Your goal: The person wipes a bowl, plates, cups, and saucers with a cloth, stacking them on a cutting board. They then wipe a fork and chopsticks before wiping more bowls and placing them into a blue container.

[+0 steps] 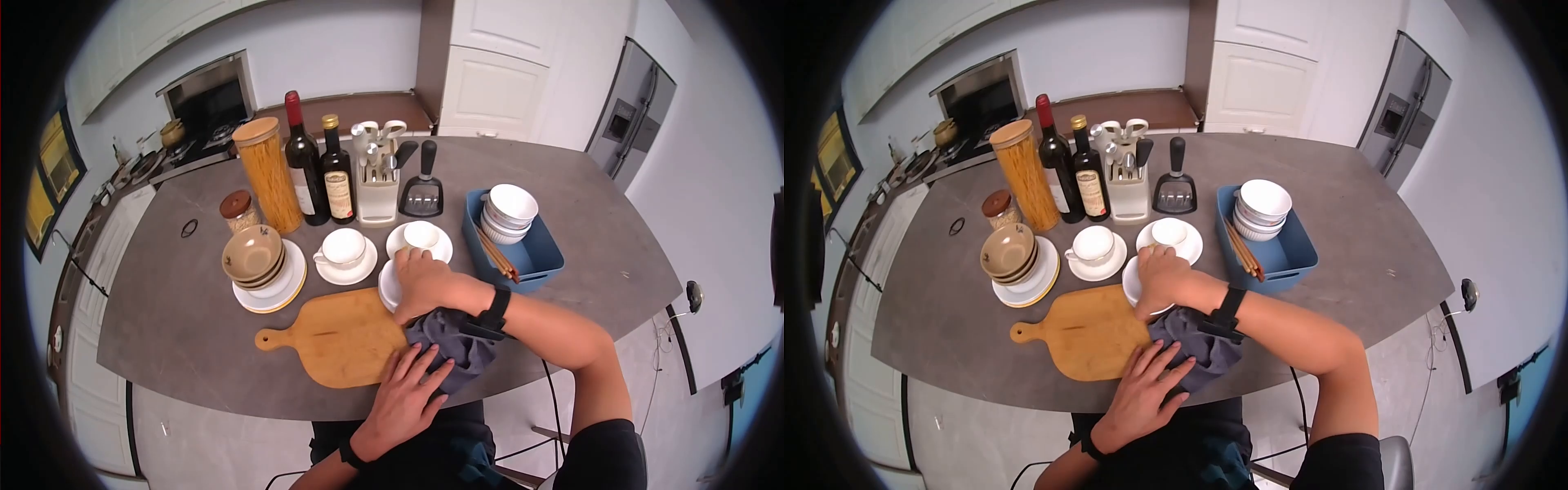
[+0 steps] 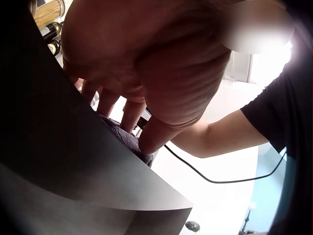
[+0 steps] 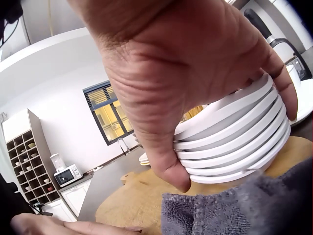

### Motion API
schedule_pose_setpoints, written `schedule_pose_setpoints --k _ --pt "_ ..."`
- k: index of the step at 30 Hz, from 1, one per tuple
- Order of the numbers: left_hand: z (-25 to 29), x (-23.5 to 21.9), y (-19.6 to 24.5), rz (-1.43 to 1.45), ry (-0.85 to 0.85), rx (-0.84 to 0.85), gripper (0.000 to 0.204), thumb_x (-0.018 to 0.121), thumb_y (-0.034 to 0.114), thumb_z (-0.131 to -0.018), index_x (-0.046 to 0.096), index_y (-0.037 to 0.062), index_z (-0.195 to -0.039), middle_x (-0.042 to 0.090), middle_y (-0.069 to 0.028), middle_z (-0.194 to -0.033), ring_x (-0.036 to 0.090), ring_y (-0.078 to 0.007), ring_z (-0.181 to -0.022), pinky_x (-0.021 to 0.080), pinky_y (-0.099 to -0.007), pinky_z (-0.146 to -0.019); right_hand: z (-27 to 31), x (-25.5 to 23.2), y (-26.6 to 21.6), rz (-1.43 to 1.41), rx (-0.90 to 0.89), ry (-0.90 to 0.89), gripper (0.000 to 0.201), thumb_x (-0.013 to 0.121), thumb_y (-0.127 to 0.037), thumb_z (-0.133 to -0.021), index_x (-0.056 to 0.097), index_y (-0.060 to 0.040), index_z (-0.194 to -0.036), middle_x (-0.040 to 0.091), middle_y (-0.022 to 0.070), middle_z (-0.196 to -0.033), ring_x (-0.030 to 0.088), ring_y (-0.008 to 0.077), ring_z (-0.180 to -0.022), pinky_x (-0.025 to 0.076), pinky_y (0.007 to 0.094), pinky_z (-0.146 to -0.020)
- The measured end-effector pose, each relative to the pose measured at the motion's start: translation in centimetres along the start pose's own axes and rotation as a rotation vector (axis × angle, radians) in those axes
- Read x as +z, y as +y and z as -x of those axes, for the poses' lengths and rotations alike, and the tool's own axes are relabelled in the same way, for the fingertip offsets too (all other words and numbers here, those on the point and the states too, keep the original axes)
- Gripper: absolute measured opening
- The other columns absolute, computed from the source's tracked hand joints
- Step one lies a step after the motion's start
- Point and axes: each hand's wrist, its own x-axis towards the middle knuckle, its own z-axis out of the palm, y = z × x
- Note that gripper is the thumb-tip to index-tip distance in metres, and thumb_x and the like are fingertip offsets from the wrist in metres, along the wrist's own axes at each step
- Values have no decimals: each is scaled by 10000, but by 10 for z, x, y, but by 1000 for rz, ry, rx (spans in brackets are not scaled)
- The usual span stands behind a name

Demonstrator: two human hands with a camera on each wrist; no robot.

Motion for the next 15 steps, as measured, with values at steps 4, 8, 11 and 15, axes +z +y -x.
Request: schedule_pose_setpoints --k 4,8,11,15 --pt "-4 1 5 -26 -23 -35 565 708 259 -926 564 153 -1461 448 -153 -1558 387 -397 -1445 284 -587 -1192 7 -5 18 -68 -147 29 1442 902 -675 -556 227 184 -1496 417 394 -1448 456 521 -1353 448 498 -1110" --pt "2 1 4 -18 -41 -60 566 680 263 -953 532 154 -1489 404 -148 -1597 336 -386 -1491 245 -616 -1204 25 -27 26 -136 -243 17 1207 908 -516 -641 329 110 -1496 410 360 -1490 421 478 -1413 396 447 -1162" --pt "9 -3 2 11 -42 -66 565 668 264 -969 519 141 -1499 389 -148 -1613 315 -386 -1511 228 -636 -1208 28 -30 25 -168 -184 -4 1087 895 -394 -681 352 33 -1521 421 331 -1504 437 452 -1412 391 444 -1169" --pt "15 -15 -1 47 19 -98 551 679 246 -955 541 130 -1475 404 -159 -1595 345 -394 -1491 242 -635 -1203 25 -27 25 -178 -181 42 1041 887 -338 -692 362 17 -1518 453 321 -1487 467 444 -1392 396 443 -1167"
